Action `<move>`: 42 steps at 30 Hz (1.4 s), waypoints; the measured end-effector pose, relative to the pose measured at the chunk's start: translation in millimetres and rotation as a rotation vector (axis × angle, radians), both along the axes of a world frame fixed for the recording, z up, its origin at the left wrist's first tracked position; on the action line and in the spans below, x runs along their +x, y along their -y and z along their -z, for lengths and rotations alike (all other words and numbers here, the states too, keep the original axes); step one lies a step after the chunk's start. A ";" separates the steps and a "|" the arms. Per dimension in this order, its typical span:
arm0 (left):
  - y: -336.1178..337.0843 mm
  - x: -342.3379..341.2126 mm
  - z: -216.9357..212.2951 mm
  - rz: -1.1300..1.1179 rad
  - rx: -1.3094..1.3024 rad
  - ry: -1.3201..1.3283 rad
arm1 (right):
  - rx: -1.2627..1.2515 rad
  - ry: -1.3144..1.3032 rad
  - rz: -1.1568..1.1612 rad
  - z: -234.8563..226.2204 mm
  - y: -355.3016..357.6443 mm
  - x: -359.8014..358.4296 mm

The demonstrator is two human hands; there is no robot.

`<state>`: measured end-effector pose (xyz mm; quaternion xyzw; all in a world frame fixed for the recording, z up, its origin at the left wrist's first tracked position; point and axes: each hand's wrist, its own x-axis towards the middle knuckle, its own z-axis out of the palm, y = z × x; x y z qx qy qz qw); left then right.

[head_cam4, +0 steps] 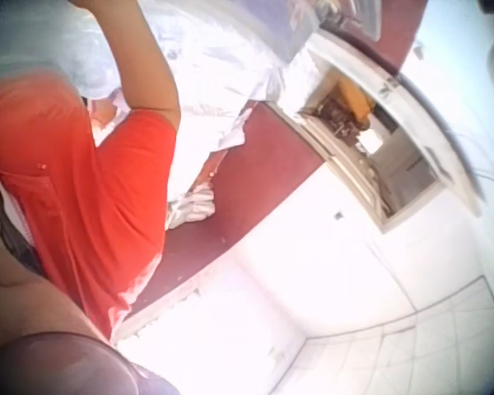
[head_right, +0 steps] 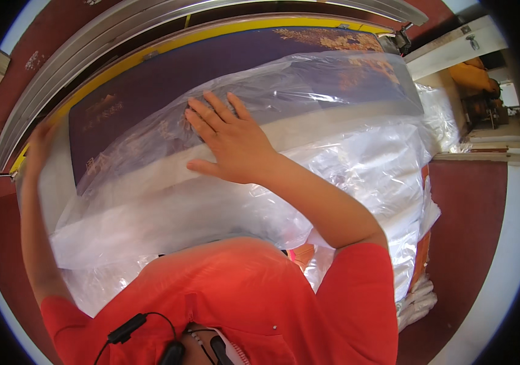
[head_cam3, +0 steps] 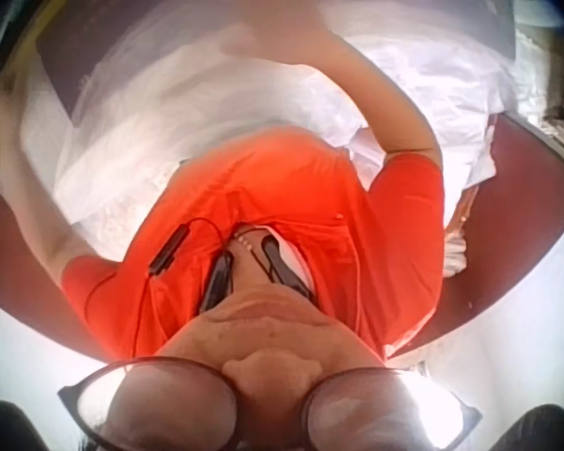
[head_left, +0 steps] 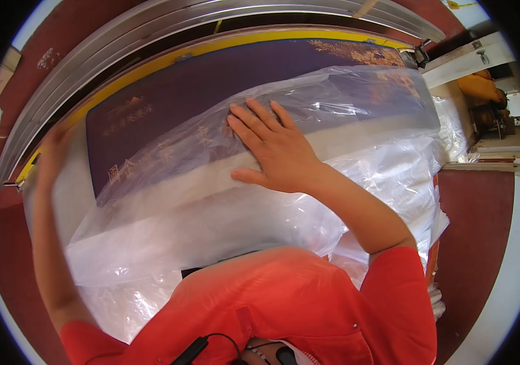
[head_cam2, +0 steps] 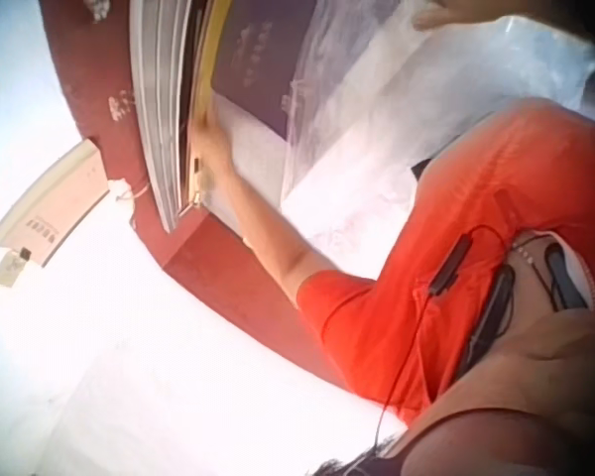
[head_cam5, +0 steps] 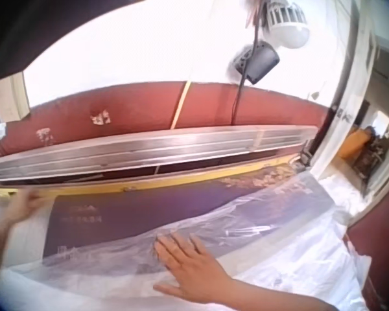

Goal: The person wraps a large, flat sign with a transparent plastic sheet. They repeatedly lift the plastic, smooth it over the surface, and adjust the edges to ensure full coverage of the sign.

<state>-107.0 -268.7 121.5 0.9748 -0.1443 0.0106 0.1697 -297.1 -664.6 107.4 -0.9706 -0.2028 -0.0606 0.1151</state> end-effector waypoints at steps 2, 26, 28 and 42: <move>172.3 -35.8 -9.5 0.298 -0.268 -0.077 | 0.045 0.019 0.017 1.3 5.1 -3.2; 269.9 -40.0 36.4 0.578 -1.133 -0.576 | 0.291 0.558 0.250 -25.2 71.1 22.1; 150.9 -42.7 46.9 0.527 -1.641 -0.788 | 0.271 0.383 0.229 -24.6 59.1 52.3; -524.6 -259.2 26.2 -1.019 0.570 0.425 | 0.242 -0.833 -0.171 -72.6 163.4 19.2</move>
